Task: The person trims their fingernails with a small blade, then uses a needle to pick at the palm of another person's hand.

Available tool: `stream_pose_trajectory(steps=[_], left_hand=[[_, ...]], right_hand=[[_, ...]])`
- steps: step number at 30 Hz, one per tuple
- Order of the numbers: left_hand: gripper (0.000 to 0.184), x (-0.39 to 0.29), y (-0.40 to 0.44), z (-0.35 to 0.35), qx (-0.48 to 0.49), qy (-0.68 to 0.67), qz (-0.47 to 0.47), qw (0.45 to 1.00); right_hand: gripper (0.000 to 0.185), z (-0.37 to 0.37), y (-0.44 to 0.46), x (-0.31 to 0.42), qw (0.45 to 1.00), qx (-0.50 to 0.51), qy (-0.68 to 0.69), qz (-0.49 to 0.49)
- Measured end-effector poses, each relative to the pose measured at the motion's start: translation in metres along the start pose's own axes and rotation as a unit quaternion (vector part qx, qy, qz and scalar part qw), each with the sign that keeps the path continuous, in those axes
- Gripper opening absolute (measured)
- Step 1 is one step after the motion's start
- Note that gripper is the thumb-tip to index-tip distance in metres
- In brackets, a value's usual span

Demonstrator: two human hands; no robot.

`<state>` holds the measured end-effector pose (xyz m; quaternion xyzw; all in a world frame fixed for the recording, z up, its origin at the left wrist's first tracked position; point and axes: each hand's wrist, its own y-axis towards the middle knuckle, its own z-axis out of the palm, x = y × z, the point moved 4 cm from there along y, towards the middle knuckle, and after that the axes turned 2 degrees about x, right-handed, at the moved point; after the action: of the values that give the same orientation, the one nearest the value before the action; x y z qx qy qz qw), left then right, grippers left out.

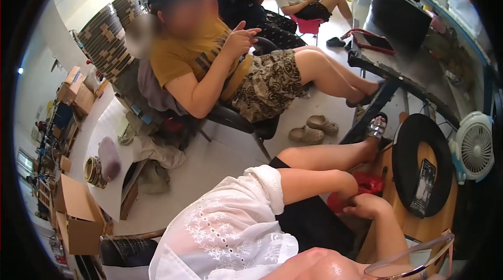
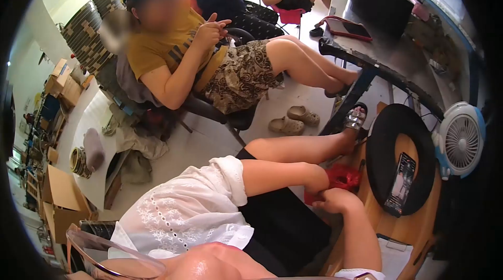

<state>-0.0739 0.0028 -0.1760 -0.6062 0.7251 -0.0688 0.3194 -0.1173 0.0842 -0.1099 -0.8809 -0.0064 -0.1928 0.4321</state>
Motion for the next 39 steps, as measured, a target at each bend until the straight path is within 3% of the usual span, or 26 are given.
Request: stream_pose_trajectory(steps=[3, 8, 11, 22, 27, 29, 34, 36, 38, 39], left_hand=[[0.02, -0.012, -0.008, -0.01, -0.023, -0.012, 0.009, 1.0], [0.02, -0.021, -0.024, -0.019, -0.037, -0.043, -0.02, 0.998], [0.02, -0.024, -0.018, -0.017, -0.066, -0.045, 0.036, 0.996], [0.019, -0.012, -0.011, -0.008, -0.015, -0.007, 0.005, 1.0], [0.02, -0.005, 0.012, 0.002, 0.008, -0.021, 0.043, 0.999], [0.021, -0.001, 0.015, 0.006, 0.027, -0.017, -0.02, 0.999], [0.025, -0.014, 0.019, 0.007, -0.076, -0.077, -0.008, 0.994], [0.024, -0.008, 0.039, 0.022, -0.134, -0.009, -0.032, 0.99], [0.026, -0.013, 0.038, 0.026, -0.071, 0.077, -0.006, 0.994], [0.026, -0.01, 0.049, 0.035, -0.061, 0.029, -0.06, 0.996]], right_hand=[[0.041, 0.001, 0.002, -0.003, 0.999, 0.005, -0.018, 0.043], [0.041, 0.003, 0.002, -0.004, 0.999, 0.004, -0.028, 0.017], [0.042, -0.001, -0.006, 0.003, 0.998, 0.02, -0.034, 0.05], [0.04, 0.0, 0.001, 0.004, 0.999, 0.047, -0.008, -0.005], [0.039, 0.002, 0.002, -0.003, 0.999, 0.036, -0.013, 0.027], [0.04, 0.005, 0.01, -0.004, 0.998, 0.051, -0.024, 0.006], [0.049, 0.013, 0.013, -0.02, 0.983, 0.068, -0.107, 0.132], [0.052, 0.021, 0.018, -0.032, 0.992, 0.034, -0.11, 0.054], [0.056, 0.047, 0.04, -0.065, 0.996, 0.021, -0.087, -0.018], [0.057, 0.053, 0.044, -0.07, 0.998, 0.017, -0.037, -0.042]])
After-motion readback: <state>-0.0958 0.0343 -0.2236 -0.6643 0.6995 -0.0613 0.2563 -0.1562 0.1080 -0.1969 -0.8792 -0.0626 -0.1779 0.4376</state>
